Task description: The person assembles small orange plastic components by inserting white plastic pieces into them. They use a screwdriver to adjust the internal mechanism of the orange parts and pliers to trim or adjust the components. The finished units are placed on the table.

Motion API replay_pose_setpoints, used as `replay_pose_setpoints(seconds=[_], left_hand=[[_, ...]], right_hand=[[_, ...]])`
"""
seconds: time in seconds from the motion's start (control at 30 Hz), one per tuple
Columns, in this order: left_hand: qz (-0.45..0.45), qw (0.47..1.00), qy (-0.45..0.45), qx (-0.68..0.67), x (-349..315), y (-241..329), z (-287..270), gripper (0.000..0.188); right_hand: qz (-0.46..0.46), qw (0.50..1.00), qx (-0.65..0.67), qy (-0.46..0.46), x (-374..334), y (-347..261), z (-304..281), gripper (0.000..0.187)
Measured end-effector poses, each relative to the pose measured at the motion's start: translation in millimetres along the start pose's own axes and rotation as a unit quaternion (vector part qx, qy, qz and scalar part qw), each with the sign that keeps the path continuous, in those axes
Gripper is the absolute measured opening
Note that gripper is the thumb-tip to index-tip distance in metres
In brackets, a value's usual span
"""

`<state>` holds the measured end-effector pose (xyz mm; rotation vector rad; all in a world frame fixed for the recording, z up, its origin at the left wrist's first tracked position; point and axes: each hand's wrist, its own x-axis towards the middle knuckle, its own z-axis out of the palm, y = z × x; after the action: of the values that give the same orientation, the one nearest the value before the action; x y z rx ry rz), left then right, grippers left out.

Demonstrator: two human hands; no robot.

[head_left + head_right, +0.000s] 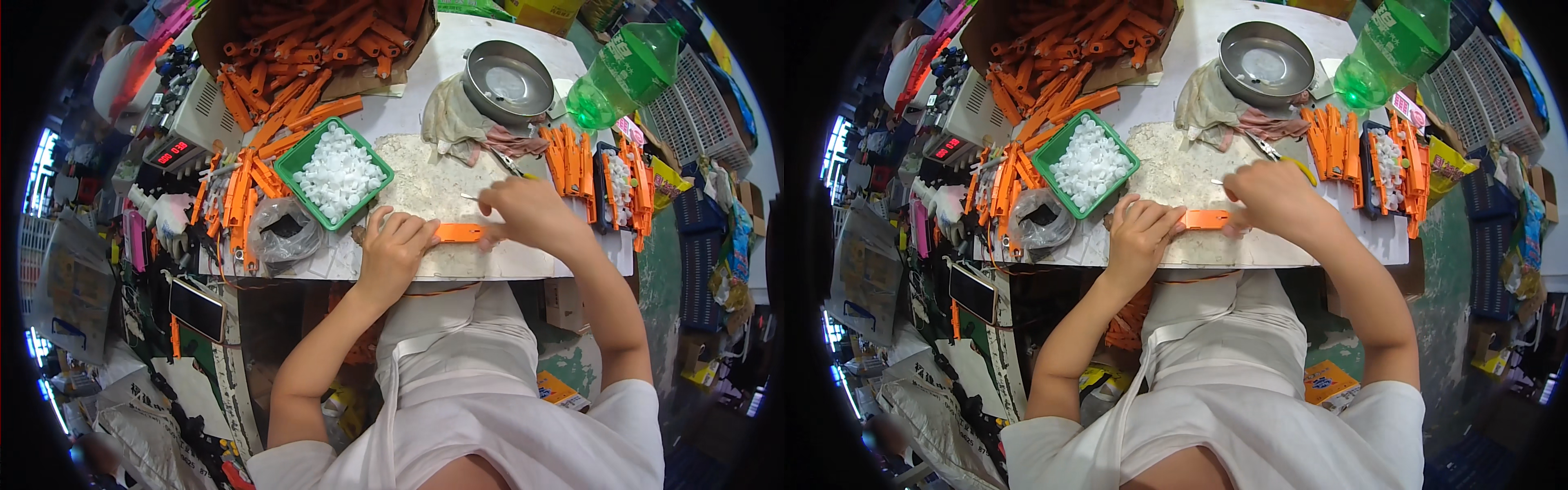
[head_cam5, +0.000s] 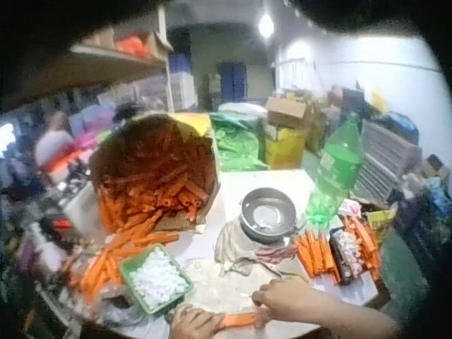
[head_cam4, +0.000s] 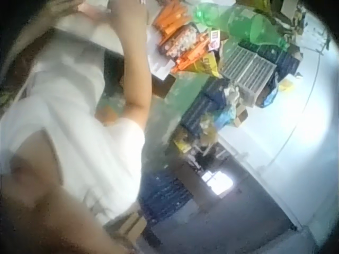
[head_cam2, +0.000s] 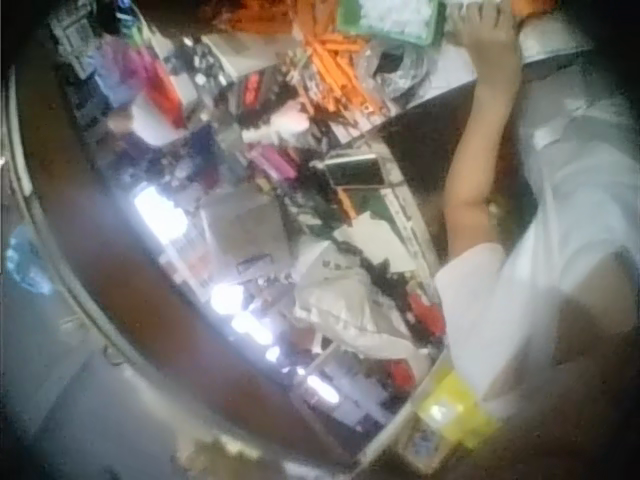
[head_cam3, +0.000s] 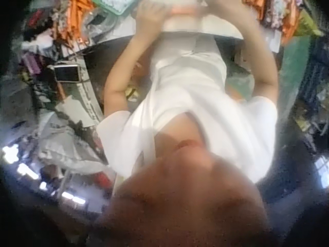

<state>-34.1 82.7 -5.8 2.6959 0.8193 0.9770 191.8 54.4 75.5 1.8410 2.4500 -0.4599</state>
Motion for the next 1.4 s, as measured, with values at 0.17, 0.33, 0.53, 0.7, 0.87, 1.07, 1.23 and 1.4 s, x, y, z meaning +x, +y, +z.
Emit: replay_pose_setpoints(seconds=[0.17, 0.33, 0.53, 0.7, 0.87, 1.07, 1.23, 1.4], left_hand=[[0.004, 1.000, -0.011, -0.005, 8, 3, -4, 0.029], [-0.002, 0.998, 0.030, -0.051, -11, 13, -5, 0.028], [-0.042, 0.995, 0.035, -0.084, -26, 60, -20, 0.031], [-0.063, 0.989, -0.004, -0.131, -29, 83, -34, 0.040], [-0.124, 0.869, -0.140, -0.459, -7, 81, -42, 0.033], [-0.173, 0.819, -0.183, -0.515, 0, 85, -47, 0.030], [-0.227, 0.746, -0.181, -0.599, -12, 86, -39, 0.040], [-0.272, 0.649, -0.198, -0.683, -18, 83, -38, 0.055]], right_hand=[[-0.006, 0.984, 0.075, 0.161, -40, 6, 41, 0.032], [0.040, 0.832, 0.472, 0.288, -66, -16, 66, 0.029], [-0.031, 0.568, 0.740, 0.359, -67, -45, 82, 0.032], [-0.067, 0.611, 0.704, 0.355, -80, -48, 65, 0.032], [-0.082, 0.660, 0.705, 0.244, -82, -49, 52, 0.031], [-0.085, 0.675, 0.697, 0.227, -81, -53, 45, 0.028], [-0.043, 0.673, 0.717, 0.176, -80, -49, 34, 0.031], [0.008, 0.707, 0.689, 0.159, -75, -52, 20, 0.031]])
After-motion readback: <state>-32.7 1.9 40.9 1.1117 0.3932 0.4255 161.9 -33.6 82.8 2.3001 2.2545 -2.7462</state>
